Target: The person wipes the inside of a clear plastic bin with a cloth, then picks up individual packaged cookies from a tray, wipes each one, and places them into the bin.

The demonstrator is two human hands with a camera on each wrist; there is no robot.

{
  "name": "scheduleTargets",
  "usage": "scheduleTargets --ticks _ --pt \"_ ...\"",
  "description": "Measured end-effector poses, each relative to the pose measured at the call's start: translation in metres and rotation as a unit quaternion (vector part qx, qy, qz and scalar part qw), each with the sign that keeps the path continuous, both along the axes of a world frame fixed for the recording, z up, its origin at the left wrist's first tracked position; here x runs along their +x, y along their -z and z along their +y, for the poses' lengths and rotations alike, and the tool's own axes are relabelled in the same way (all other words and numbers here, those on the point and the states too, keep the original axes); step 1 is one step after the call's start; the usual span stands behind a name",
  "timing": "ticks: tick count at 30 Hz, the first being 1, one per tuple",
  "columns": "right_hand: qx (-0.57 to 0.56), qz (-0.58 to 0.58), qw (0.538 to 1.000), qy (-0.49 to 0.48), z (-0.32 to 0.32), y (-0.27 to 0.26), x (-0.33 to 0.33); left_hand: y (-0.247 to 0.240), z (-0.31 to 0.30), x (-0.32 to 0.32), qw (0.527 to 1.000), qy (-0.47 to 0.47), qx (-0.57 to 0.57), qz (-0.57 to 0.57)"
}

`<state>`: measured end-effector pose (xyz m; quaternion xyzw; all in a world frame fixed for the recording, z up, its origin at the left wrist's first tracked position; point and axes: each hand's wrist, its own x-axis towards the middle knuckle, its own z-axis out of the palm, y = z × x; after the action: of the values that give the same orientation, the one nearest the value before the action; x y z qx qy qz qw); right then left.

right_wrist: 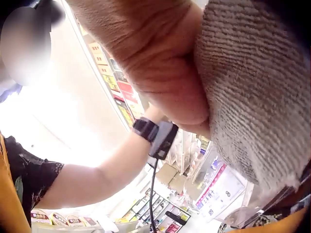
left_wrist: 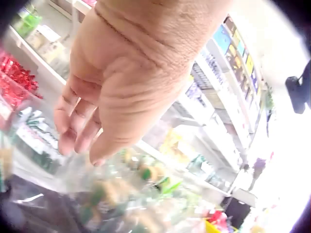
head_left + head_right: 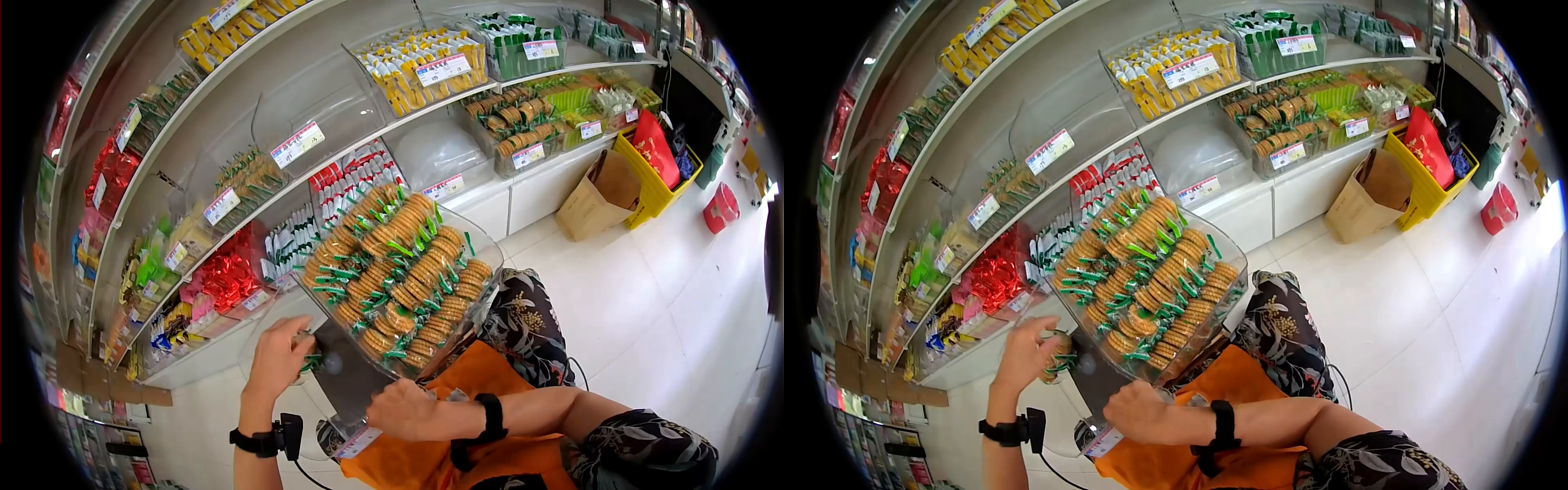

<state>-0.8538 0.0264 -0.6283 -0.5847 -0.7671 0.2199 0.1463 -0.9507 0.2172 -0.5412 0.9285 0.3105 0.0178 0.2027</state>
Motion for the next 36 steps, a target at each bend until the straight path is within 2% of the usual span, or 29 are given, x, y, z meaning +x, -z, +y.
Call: scheduleTargets --ticks 2,4,7,9,12,14,17,19,22,25,26,28,29,30,32,34,36 --pt "0.015 -0.026 0.999 -0.011 -0.004 -0.009 0.001 -0.026 -0.016 0.033 0.995 0.023 -0.044 -0.083" --pt "-0.004 -0.014 1.0 -0.018 -0.003 -0.009 -0.002 -0.038 -0.026 0.073 0.991 0.092 0.017 -0.097" --pt "-0.036 -0.017 0.999 -0.028 -0.003 -0.017 0.003 -0.007 -0.011 0.122 0.964 0.186 0.161 -0.105" --pt "-0.028 -0.004 0.999 -0.023 -0.005 -0.013 0.004 0.015 -0.008 0.149 0.925 0.229 0.282 -0.108" --pt "0.038 0.032 0.999 0.007 -0.009 0.008 -0.001 0.031 -0.01 0.165 0.931 0.195 0.305 -0.048" --pt "0.088 0.042 0.994 0.04 -0.014 0.009 0.0 0.03 -0.008 0.166 0.918 0.207 0.337 -0.026" --pt "0.054 0.015 0.998 0.039 -0.015 -0.001 0.006 0.021 -0.009 0.161 0.909 0.235 0.345 -0.016" --pt "0.098 0.046 0.993 0.038 -0.016 -0.001 0.009 0.012 -0.012 0.157 0.908 0.245 0.341 -0.006" --pt "0.168 0.149 0.97 0.091 -0.026 -0.011 0.019 0.0 -0.015 0.141 0.935 0.223 0.273 -0.047" --pt "0.269 0.26 0.909 0.184 -0.037 -0.029 0.042 -0.026 -0.027 0.123 0.993 0.105 0.042 -0.045" --pt "0.304 0.293 0.88 0.216 -0.04 -0.034 0.053 -0.035 -0.034 0.115 0.992 0.109 0.016 -0.062" --pt "0.364 0.267 0.845 0.287 -0.043 -0.049 0.081 -0.045 -0.046 0.096 0.988 0.114 -0.037 -0.097" --pt "0.338 0.264 0.847 0.314 -0.047 -0.059 0.093 -0.041 -0.047 0.086 0.982 0.137 -0.026 -0.126" --pt "0.313 0.258 0.848 0.341 -0.051 -0.066 0.103 -0.041 -0.052 0.078 0.98 0.122 -0.085 -0.132" --pt "0.178 0.386 0.847 0.32 -0.05 -0.068 0.113 -0.044 -0.067 0.066 0.964 0.096 -0.198 -0.147" --pt "0.098 0.498 0.82 0.264 -0.051 -0.068 0.114 -0.04 -0.082 0.054 0.955 0.06 -0.254 -0.141" --pt "0.061 0.607 0.775 0.166 -0.052 -0.067 0.108 -0.036 -0.1 0.044 0.947 0.089 -0.255 -0.177"
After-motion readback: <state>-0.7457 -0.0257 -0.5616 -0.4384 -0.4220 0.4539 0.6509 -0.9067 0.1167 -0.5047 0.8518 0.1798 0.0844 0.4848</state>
